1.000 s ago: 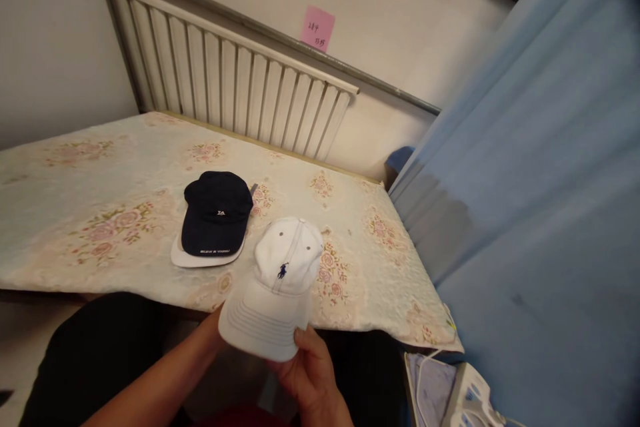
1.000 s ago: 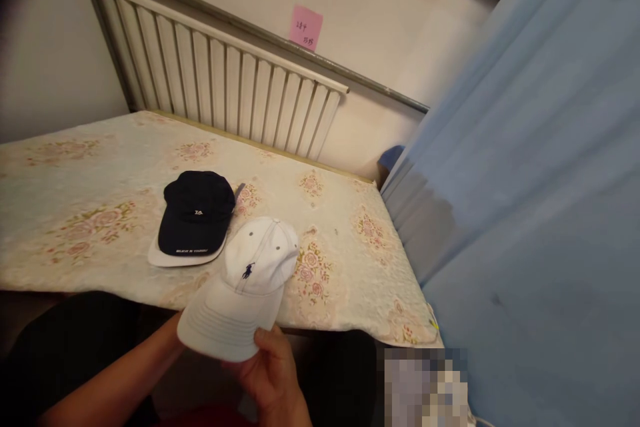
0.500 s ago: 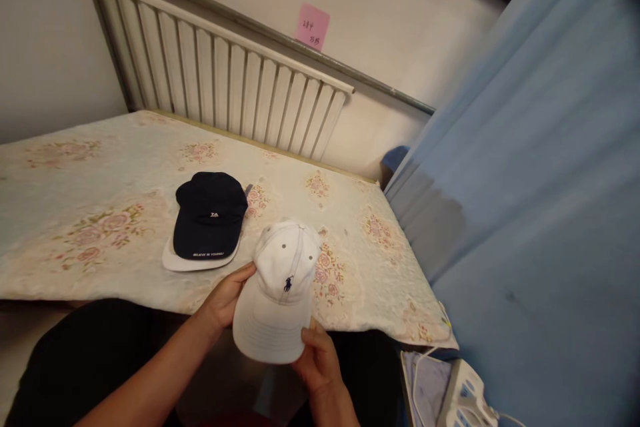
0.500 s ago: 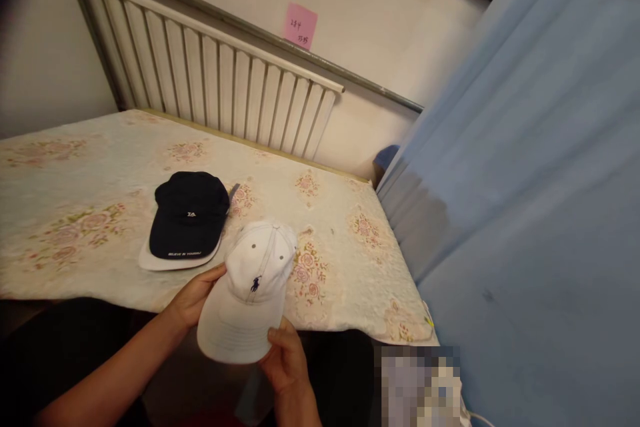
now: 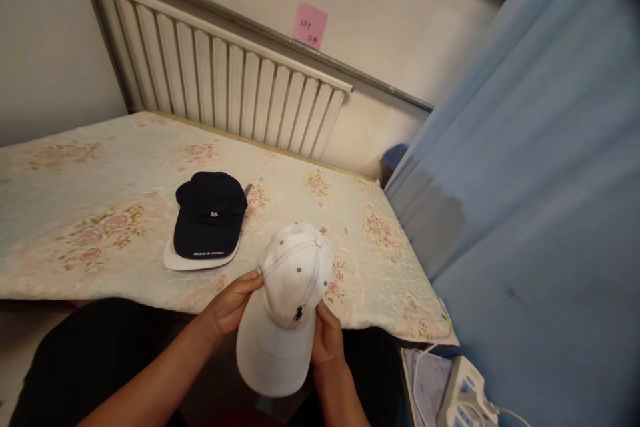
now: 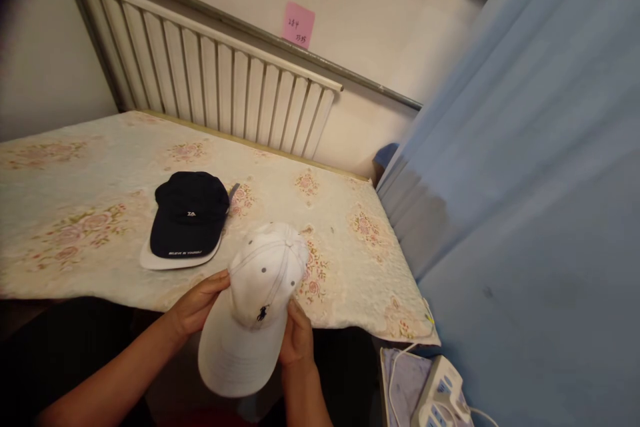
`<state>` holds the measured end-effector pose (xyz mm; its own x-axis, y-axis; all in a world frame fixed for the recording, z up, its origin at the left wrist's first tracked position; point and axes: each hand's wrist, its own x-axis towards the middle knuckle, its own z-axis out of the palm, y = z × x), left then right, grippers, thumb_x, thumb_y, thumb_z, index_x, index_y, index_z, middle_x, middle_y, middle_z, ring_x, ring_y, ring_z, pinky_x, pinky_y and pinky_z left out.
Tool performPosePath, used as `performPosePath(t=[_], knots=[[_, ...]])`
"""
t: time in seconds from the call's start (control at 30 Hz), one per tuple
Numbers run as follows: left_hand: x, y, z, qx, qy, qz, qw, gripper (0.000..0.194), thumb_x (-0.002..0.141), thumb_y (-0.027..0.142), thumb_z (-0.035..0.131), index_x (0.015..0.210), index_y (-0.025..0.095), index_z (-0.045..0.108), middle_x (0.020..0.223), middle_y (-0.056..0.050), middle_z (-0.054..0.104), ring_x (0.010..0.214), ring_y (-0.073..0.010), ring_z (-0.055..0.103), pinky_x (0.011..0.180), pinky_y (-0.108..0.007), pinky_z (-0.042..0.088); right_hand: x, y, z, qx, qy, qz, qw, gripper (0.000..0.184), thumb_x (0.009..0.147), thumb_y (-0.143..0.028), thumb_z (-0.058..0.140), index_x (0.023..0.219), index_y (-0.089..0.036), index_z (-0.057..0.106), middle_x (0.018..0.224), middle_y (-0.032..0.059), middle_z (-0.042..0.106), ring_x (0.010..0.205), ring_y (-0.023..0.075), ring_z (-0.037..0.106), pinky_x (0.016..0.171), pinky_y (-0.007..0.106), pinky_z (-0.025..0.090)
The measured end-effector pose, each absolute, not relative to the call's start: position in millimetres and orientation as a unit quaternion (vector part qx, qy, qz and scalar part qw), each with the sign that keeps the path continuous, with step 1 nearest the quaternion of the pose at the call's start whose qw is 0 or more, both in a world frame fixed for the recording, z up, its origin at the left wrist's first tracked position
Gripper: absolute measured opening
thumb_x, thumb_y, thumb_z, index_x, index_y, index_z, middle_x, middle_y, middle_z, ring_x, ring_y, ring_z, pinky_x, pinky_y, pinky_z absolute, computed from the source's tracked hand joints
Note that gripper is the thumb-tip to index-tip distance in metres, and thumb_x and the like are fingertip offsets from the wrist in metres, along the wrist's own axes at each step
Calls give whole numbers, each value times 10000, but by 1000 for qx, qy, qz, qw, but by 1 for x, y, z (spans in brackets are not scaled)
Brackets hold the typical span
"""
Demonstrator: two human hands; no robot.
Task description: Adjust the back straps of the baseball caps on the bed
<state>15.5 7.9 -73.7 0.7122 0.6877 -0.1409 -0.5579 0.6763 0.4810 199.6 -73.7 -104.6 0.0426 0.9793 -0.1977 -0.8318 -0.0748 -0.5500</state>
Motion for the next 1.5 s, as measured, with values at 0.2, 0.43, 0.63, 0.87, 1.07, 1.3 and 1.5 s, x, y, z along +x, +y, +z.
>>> performPosePath(t=[0.2,0.43,0.63,0.87,1.07,1.3,1.5], knots=[[19,4,-71,171,172,317,917,255,879,202,552,1078,108,680,887,-133,746,903,-273,695,879,-404,514,210,-67,-92,-272,-132,657,691,310,679,-217,728,979,-151,687,930,58,754,890,220,697,953,403,490],[18,8,-79,178,170,367,897,269,842,97,551,1078,117,678,903,-111,747,897,-252,697,883,-376,517,212,-78,-79,-250,-167,654,694,417,618,-135,742,1027,-167,667,886,60,754,848,247,707,863,434,540],[18,11,-82,196,176,392,881,300,812,64,565,1083,135,673,892,-105,748,870,-252,703,872,-384,521,212,-74,-81,-265,-122,639,711,314,637,-161,757,943,-184,692,854,35,756,802,209,704,914,415,513],[14,14,-88,150,157,339,915,289,853,221,584,1109,115,665,889,-114,751,906,-270,695,910,-407,498,212,-70,-81,-269,-92,685,671,487,607,-518,773,961,-190,710,990,61,744,1078,275,625,1012,459,431],[11,19,-86,134,142,308,931,379,846,298,600,1174,113,636,940,-130,744,958,-295,681,930,-419,489,218,-68,-78,-286,-123,641,701,473,644,-556,728,980,-225,706,1058,67,725,1195,271,550,1055,476,374],[10,16,-79,179,162,383,892,260,772,65,609,1012,102,703,890,-121,747,908,-284,694,876,-401,528,221,-64,-66,-292,-131,638,700,423,677,-487,715,994,-207,703,1033,89,728,1160,283,570,1047,519,368],[7,17,-66,128,213,382,890,226,808,79,568,985,90,707,779,-105,749,885,-279,702,873,-409,534,223,-66,-61,-287,-122,629,711,418,625,-427,769,969,-196,710,978,83,742,1098,283,610,1025,508,404]])
